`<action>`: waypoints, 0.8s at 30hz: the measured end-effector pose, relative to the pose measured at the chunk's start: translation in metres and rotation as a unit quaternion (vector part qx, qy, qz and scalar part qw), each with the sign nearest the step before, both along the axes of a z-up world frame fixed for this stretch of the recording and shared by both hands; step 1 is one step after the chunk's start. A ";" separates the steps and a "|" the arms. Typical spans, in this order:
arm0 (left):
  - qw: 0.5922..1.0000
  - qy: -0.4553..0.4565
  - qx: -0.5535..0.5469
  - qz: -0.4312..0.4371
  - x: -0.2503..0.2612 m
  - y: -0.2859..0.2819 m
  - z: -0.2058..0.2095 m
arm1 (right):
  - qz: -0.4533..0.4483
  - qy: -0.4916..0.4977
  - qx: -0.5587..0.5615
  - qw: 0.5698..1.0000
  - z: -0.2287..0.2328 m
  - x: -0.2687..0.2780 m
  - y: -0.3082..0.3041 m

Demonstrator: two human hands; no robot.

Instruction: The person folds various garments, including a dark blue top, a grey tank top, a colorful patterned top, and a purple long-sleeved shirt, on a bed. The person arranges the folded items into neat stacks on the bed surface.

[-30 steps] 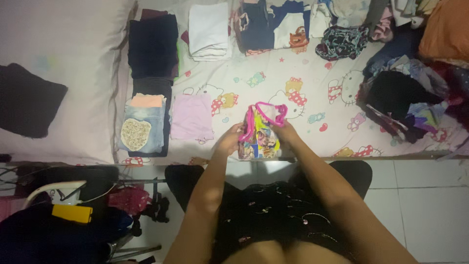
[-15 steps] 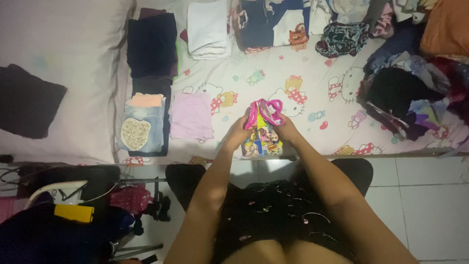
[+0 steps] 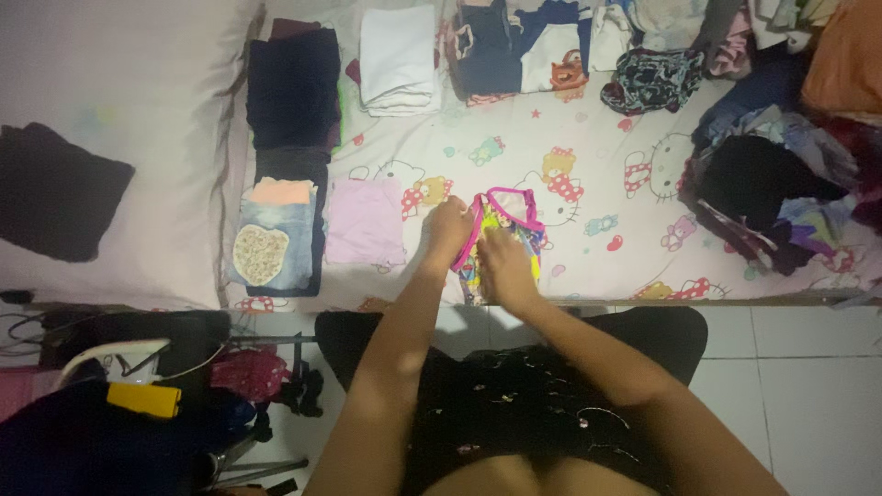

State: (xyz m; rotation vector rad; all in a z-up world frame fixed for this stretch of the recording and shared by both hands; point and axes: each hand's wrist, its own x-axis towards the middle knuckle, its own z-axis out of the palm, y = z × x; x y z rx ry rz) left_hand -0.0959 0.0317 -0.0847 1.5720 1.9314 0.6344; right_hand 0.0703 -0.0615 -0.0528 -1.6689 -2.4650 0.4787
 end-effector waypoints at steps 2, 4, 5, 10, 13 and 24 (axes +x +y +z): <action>0.996 0.022 -0.081 -0.013 0.009 0.012 0.000 | 0.080 -0.069 0.024 0.994 -0.010 -0.006 -0.009; 0.989 0.043 -0.135 -0.036 0.016 0.020 -0.002 | 0.098 -0.067 0.000 0.993 -0.018 -0.003 -0.010; 0.986 0.052 -0.149 -0.052 0.020 0.023 -0.005 | 0.106 -0.066 -0.012 0.992 -0.022 -0.002 -0.009; 0.964 -0.139 -0.222 -0.041 0.037 0.048 -0.037 | 0.112 -0.108 -0.043 0.987 -0.025 0.003 -0.007; 0.877 -0.442 -0.189 0.017 0.033 0.055 -0.056 | 0.095 -0.117 -0.051 0.987 -0.018 0.003 -0.007; 0.933 -0.140 0.158 -0.292 -0.018 0.043 -0.007 | 0.058 -0.089 -0.153 0.983 -0.014 0.002 0.010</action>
